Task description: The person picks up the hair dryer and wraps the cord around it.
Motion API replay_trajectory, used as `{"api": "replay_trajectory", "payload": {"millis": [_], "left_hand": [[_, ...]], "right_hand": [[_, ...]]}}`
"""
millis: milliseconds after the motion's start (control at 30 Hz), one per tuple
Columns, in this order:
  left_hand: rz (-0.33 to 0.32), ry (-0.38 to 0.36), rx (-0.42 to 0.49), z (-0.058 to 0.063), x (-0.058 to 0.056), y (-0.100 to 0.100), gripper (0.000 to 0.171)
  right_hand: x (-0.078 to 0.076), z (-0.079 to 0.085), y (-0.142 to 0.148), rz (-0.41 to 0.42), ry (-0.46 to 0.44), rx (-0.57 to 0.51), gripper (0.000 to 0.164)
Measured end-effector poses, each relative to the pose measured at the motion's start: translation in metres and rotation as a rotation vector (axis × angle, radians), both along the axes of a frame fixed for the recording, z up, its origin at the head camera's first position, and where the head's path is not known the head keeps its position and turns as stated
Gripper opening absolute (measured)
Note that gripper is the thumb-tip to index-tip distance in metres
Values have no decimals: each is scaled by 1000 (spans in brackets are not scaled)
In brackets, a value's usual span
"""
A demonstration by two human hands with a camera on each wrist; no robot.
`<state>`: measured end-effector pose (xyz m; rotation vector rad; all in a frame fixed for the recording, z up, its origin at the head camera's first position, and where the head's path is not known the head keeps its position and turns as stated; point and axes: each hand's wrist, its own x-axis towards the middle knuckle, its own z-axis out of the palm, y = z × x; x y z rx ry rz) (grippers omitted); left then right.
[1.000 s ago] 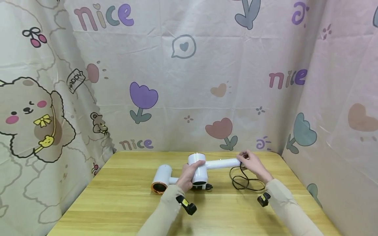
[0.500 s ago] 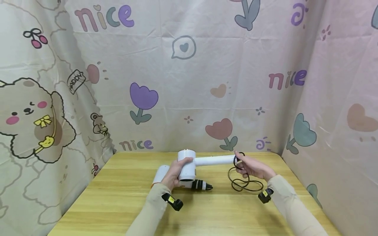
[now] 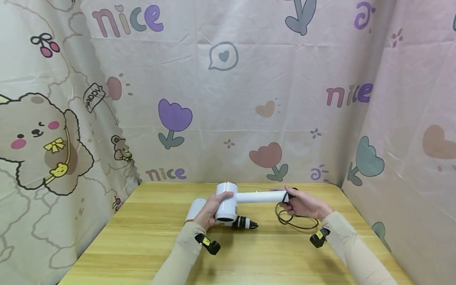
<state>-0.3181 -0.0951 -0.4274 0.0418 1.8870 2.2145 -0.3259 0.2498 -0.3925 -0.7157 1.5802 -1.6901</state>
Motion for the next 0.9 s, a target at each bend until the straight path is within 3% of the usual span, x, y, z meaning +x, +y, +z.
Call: {"api": "replay_trajectory", "payload": {"millis": [133,333,600,800,900], "left_hand": [[-25,1,-44,1,1,-1,73],[-81,50,-97,6,-1,-8,65],[-143,112,-192,10,-2,-15,61],[-95,147,-295,10,-3,-16,66],[-61,139,-289,7,-4,-17,67]], "right_hand": [[-1,-3,1,-22,24,50,49],[1,1,2,-81,116,242,48],[3,8,-8,-101,482,521,60],[9,9,-25,-180,792,670,66],[12,9,-33,-266,917,712,69]]}}
